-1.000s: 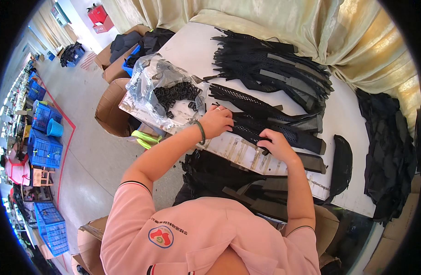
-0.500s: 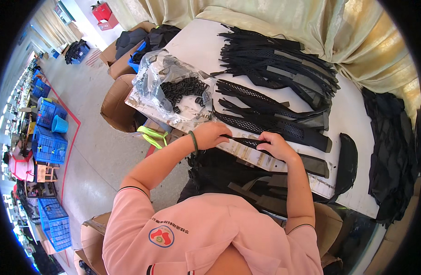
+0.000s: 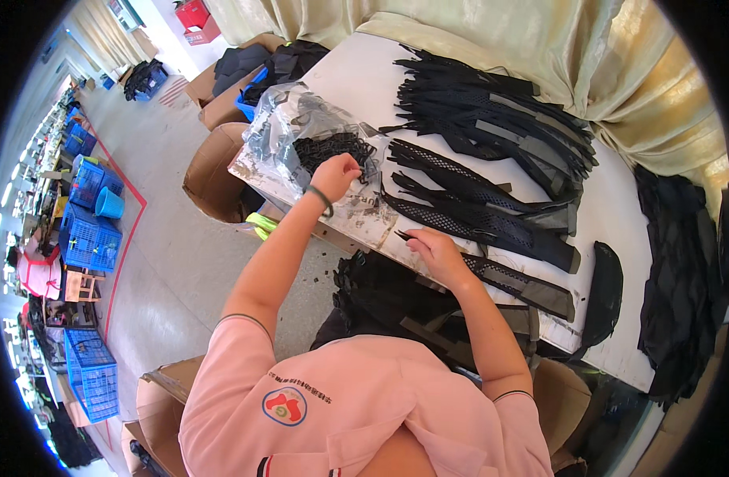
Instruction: Assembling small plastic components onto textile straps for garment manufacturing.
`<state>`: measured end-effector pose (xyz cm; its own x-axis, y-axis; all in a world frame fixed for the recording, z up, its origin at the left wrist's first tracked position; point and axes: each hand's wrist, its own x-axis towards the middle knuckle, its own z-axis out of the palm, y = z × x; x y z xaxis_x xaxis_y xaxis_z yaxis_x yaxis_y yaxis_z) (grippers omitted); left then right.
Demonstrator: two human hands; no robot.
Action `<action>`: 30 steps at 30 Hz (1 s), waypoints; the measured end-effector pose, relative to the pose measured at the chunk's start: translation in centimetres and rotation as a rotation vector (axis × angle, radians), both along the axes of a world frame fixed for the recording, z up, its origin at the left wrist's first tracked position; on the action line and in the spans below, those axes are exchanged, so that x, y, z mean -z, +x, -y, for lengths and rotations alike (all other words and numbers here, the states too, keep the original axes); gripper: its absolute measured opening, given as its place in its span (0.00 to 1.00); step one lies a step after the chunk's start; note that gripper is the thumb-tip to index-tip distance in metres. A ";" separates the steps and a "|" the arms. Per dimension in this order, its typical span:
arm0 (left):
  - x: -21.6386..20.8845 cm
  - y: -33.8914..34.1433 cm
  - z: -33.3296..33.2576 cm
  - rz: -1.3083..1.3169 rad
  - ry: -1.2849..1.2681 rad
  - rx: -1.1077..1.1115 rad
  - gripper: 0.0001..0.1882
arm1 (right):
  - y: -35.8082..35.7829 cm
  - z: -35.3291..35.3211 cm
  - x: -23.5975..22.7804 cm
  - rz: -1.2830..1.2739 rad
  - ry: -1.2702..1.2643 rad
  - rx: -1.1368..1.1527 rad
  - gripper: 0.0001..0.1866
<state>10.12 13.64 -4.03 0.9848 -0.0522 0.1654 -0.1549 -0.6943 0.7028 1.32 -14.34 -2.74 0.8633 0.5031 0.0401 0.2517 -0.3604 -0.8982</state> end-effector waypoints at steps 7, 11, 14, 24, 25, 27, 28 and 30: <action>1.2 1.1 0.5 -0.052 0.352 0.062 0.17 | 0.4 -0.3 0.3 0.155 -0.041 -0.052 0.08; 1.6 1.2 -0.8 -0.014 0.100 0.019 0.12 | 0.7 0.0 0.5 -0.131 0.084 0.016 0.08; -1.0 -1.5 1.5 -0.211 -0.568 -0.013 0.07 | 0.9 0.6 -0.8 -0.202 0.113 0.033 0.08; -3.1 -9.6 9.5 -0.643 -1.465 0.170 0.06 | -0.4 1.1 -3.5 -0.476 0.456 0.128 0.07; -3.1 -9.6 9.6 -0.672 -1.472 0.183 0.08 | -0.6 1.2 -3.5 -0.460 0.443 0.143 0.07; -3.1 -9.8 9.6 -0.695 -1.513 0.219 0.09 | -0.9 1.5 -3.4 -0.445 0.430 0.160 0.07; -3.1 -9.9 9.5 -0.717 -1.553 0.254 0.10 | -1.0 1.8 -3.3 -0.448 0.407 0.150 0.07; -3.0 -9.9 9.5 -0.711 -1.506 0.282 0.11 | -1.0 2.2 -3.2 -0.452 0.384 0.141 0.07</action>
<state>0.23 4.19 -0.99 0.8689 -0.4474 -0.2119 0.4678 0.6023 0.6468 0.31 -16.58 0.43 0.8946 0.4045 -0.1901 -0.2114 0.0082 -0.9774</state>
